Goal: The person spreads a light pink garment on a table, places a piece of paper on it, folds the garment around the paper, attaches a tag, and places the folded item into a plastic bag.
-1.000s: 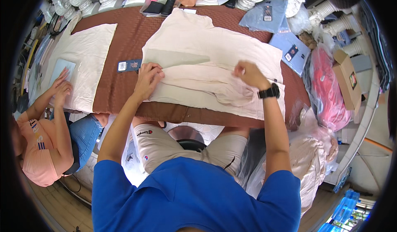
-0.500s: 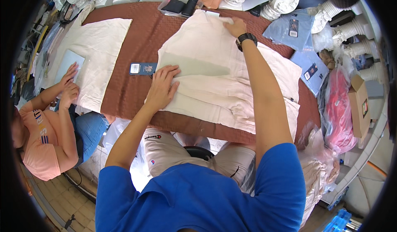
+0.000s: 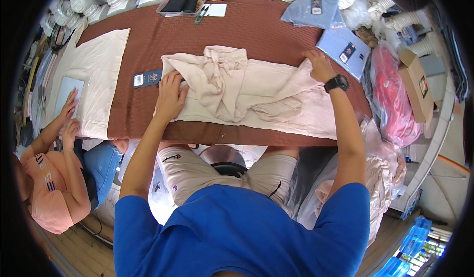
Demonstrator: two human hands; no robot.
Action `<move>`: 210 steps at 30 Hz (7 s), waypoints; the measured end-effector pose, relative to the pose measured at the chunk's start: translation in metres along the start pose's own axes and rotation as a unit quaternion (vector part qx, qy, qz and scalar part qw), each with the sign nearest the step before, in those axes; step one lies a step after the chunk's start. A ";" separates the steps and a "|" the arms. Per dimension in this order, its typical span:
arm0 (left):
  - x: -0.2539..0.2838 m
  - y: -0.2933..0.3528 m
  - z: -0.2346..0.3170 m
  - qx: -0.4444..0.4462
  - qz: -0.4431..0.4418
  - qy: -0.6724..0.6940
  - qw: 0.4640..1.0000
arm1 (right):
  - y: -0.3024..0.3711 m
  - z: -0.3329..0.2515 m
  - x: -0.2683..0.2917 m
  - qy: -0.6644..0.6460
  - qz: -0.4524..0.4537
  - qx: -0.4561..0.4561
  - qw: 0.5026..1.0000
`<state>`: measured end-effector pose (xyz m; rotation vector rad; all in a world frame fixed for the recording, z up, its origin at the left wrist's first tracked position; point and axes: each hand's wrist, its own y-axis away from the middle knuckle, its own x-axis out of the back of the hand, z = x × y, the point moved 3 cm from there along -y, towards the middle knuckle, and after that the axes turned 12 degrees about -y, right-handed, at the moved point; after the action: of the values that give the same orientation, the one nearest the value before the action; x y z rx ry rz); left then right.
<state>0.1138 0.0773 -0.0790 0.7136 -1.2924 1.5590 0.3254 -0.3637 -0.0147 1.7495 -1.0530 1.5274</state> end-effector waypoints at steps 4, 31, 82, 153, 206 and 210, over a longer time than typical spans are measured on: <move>-0.002 0.004 -0.004 0.000 -0.004 -0.012 1.000 | 0.006 0.042 -0.025 0.103 -0.012 0.052 0.993; 0.003 -0.011 -0.035 -0.042 -0.003 0.082 0.996 | 0.049 -0.263 -0.014 -0.297 0.103 0.237 0.919; -0.011 -0.119 -0.122 0.052 -0.326 0.204 0.922 | -0.004 -0.241 -0.028 -0.276 0.178 0.219 0.919; -0.030 -0.090 -0.104 0.016 -0.087 -0.029 0.996 | -0.015 -0.097 -0.079 -0.184 0.063 -0.034 0.980; -0.019 -0.071 -0.041 -0.013 -0.220 -0.035 0.975 | 0.110 -0.093 0.000 -0.124 0.252 -0.078 0.957; -0.007 -0.074 0.021 -0.128 -0.036 -0.087 0.987 | 0.107 -0.127 -0.001 -0.161 0.296 0.003 0.941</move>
<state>0.1812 0.0539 -0.0503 0.7346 -1.5448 1.2650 0.1679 -0.3128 -0.0013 1.8211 -1.8746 1.5973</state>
